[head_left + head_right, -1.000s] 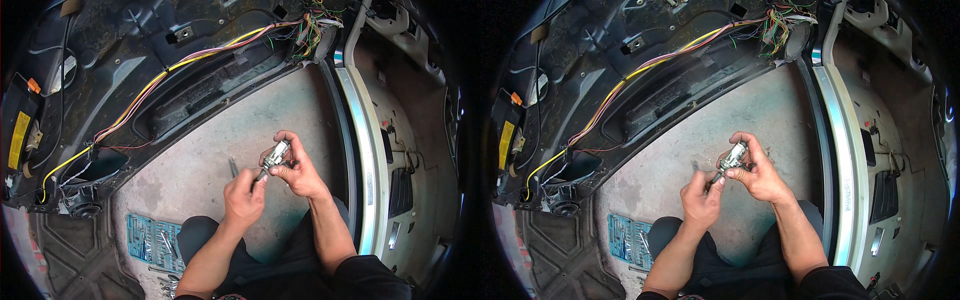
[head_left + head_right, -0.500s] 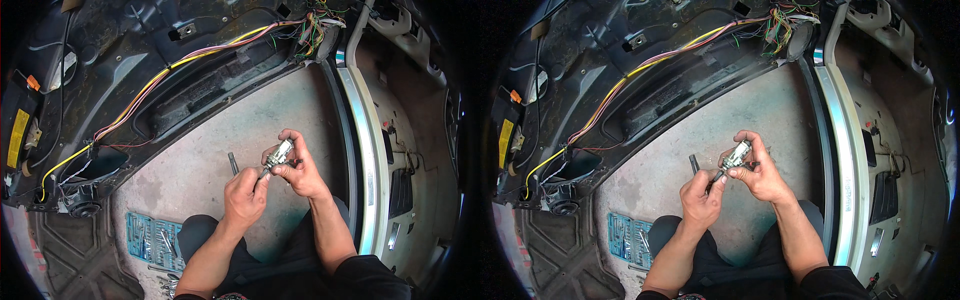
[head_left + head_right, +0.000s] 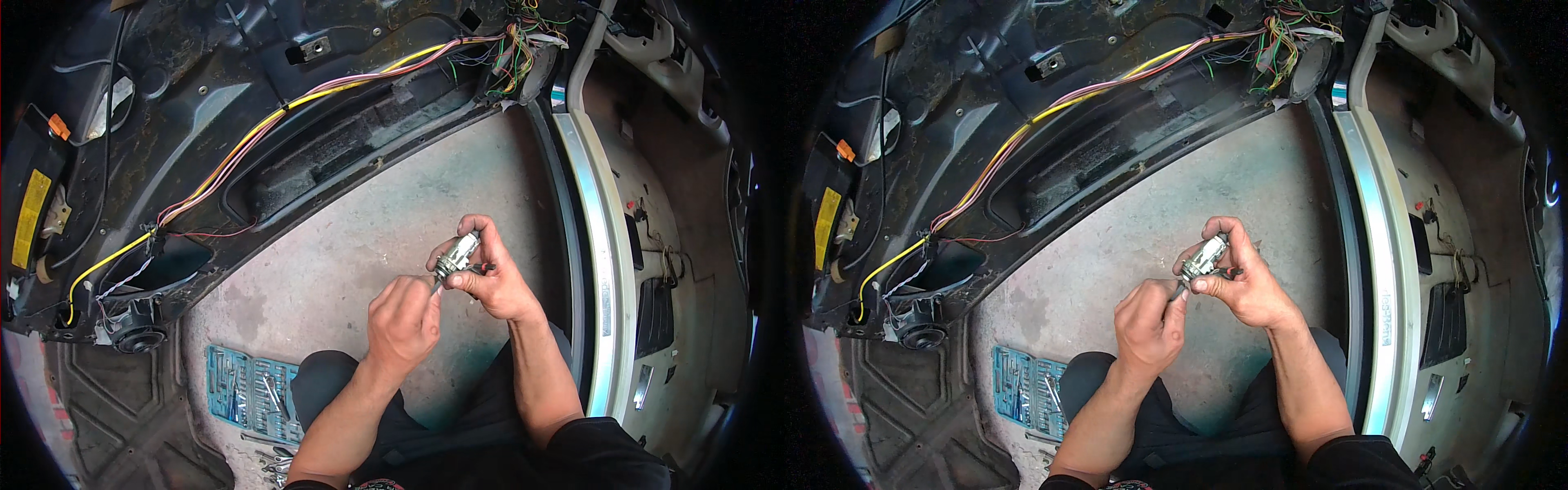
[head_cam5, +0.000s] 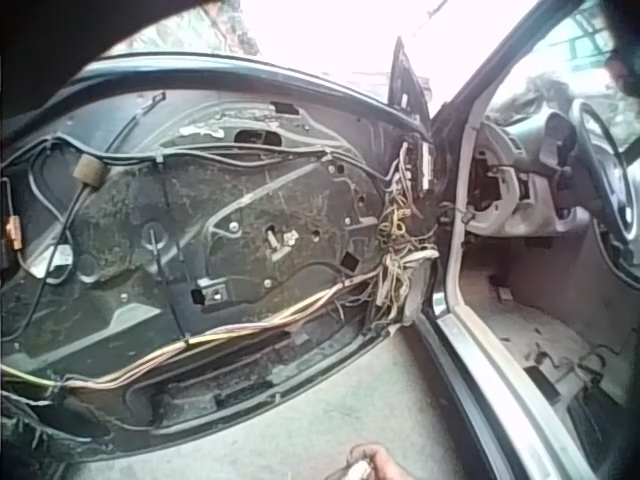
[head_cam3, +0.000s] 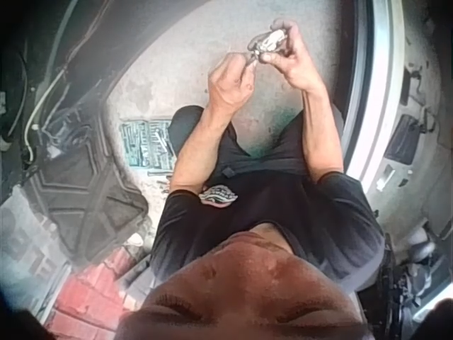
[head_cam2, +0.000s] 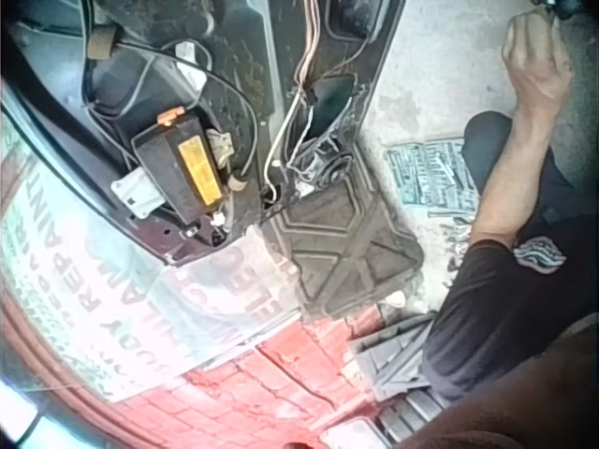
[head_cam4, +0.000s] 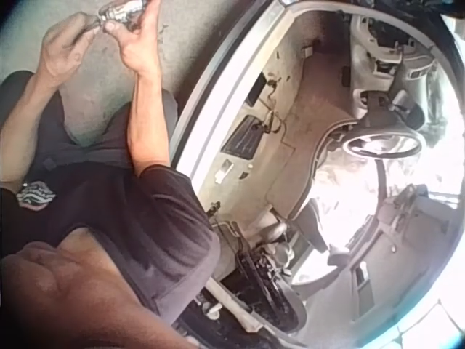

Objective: Inspecting and disassembling a car door lock mechanism.

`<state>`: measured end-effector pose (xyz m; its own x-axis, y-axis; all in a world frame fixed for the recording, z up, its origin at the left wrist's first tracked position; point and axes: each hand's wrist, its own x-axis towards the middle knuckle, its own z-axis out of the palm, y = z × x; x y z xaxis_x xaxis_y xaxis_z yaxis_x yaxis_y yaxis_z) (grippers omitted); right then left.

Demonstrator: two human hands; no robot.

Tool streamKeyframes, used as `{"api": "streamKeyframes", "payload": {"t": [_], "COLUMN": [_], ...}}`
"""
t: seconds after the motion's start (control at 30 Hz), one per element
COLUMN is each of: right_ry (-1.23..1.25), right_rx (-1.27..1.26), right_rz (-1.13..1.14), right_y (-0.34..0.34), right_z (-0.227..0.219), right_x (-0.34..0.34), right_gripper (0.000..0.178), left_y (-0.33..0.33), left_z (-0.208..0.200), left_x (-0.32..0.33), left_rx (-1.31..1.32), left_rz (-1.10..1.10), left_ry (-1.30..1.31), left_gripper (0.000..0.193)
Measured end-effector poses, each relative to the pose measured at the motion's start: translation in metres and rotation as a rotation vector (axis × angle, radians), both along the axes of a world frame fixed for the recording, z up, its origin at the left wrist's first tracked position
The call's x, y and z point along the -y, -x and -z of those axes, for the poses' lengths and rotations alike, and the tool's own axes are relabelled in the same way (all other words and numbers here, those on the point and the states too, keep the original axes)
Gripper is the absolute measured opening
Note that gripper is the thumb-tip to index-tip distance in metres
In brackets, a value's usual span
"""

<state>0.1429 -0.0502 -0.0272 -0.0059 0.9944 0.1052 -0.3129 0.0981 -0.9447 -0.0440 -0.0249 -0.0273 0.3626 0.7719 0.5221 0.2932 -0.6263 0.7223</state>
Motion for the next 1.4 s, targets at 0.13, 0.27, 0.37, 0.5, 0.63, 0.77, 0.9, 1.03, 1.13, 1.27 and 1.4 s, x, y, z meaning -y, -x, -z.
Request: {"api": "streamKeyframes", "payload": {"t": [0.13,0.27,0.37,0.5,0.63,0.77,0.9,1.03,1.13,1.27,1.4], "right_ry": [0.01,0.01,-0.009,-0.028,-0.021,-0.021,0.003,-0.025,-0.01,0.0,-0.021], "right_rx": [-0.025,-0.017,-0.08,-0.129,-0.097,-0.028,0.008,-0.025,-0.052,-0.08,-0.058], "right_rz": [-0.014,0.014,0.004,0.01,0.019,0.043,0.085,0.063,0.055,0.046,0.047], "right_y": [-0.001,-0.001,-0.002,-0.002,-0.004,-0.005,-0.004,0.001,-0.004,-0.004,-0.003], "right_z": [0.004,0.0,-0.001,-0.004,-0.006,0.0,-0.001,0.002,0.003,0.004,0.002], "right_x": [0.0,0.003,0.004,0.003,0.002,0.0,-0.001,-0.003,-0.002,-0.002,-0.001], "right_gripper": [0.061,0.062,0.062,0.062,0.063,0.062,0.064,0.062,0.063,0.064,0.064], "left_y": [0.001,-0.002,-0.003,0.001,0.003,-0.003,-0.005,-0.005,-0.007,-0.004,-0.002], "left_z": [-0.007,-0.006,-0.013,-0.01,-0.004,-0.006,-0.016,-0.014,-0.008,-0.008,-0.01], "left_x": [0.0,0.0,0.01,0.002,0.0,0.003,0.004,0.004,-0.003,-0.007,-0.002], "left_rx": [-0.194,-0.12,0.178,0.708,0.604,0.49,0.103,0.158,0.001,-0.065,-0.022], "left_rz": [-0.017,0.0,0.073,0.37,0.306,0.208,0.067,0.009,0.055,0.073,0.087], "left_ry": [-0.322,-0.244,0.518,0.88,0.828,0.663,0.258,0.354,0.004,-0.116,0.056], "left_gripper": [0.027,0.026,0.022,0.027,0.029,0.032,0.033,0.031,0.029,0.024,0.017]}}
